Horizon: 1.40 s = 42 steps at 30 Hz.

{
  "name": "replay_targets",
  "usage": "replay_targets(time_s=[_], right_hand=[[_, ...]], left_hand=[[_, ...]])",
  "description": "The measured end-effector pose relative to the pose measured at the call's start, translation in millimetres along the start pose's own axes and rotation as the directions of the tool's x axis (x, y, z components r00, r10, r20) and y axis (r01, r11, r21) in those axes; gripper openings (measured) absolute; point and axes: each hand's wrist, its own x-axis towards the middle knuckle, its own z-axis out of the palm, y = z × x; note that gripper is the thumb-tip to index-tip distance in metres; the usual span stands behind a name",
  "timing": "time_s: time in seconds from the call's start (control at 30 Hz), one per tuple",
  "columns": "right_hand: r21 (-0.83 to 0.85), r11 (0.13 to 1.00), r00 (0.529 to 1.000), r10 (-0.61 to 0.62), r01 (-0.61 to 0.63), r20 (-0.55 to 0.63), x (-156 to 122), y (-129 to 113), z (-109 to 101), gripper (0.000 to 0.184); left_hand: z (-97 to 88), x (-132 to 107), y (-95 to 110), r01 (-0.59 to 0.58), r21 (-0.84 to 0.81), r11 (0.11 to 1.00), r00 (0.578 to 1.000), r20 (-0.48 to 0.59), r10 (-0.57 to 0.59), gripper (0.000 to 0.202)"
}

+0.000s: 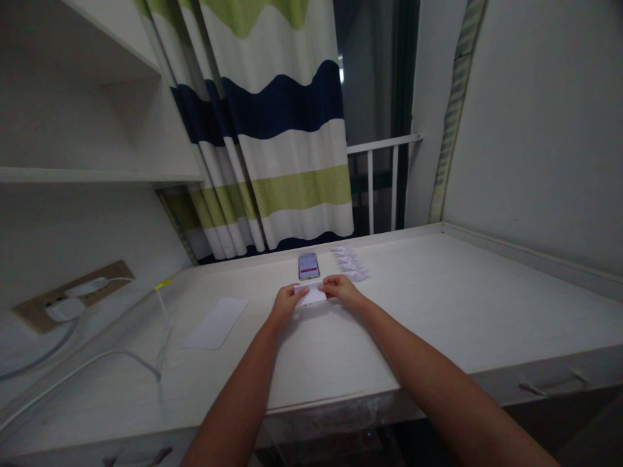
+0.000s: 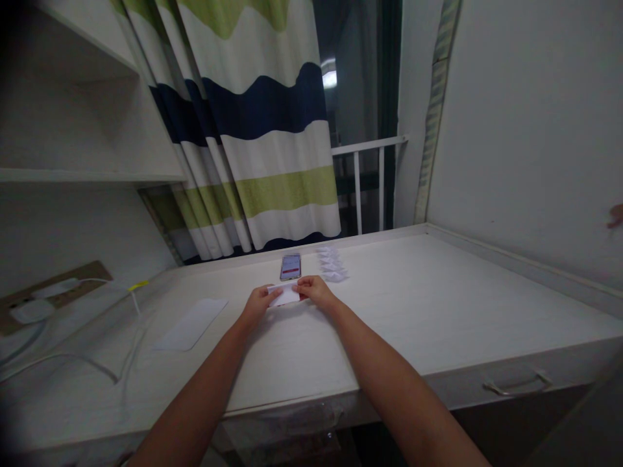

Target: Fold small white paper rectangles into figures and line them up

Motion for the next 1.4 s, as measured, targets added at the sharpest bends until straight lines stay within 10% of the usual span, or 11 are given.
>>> replay_targets(time_s=[1.4], right_hand=[[-0.105,0.99,0.996,-0.095,0.094,-0.002,-0.9,2.1,2.9,0.016]], left_hand=[[3.7,0.1,-5.1,0.025,0.081,0.996,0.994,0.101,-0.033,0.035]])
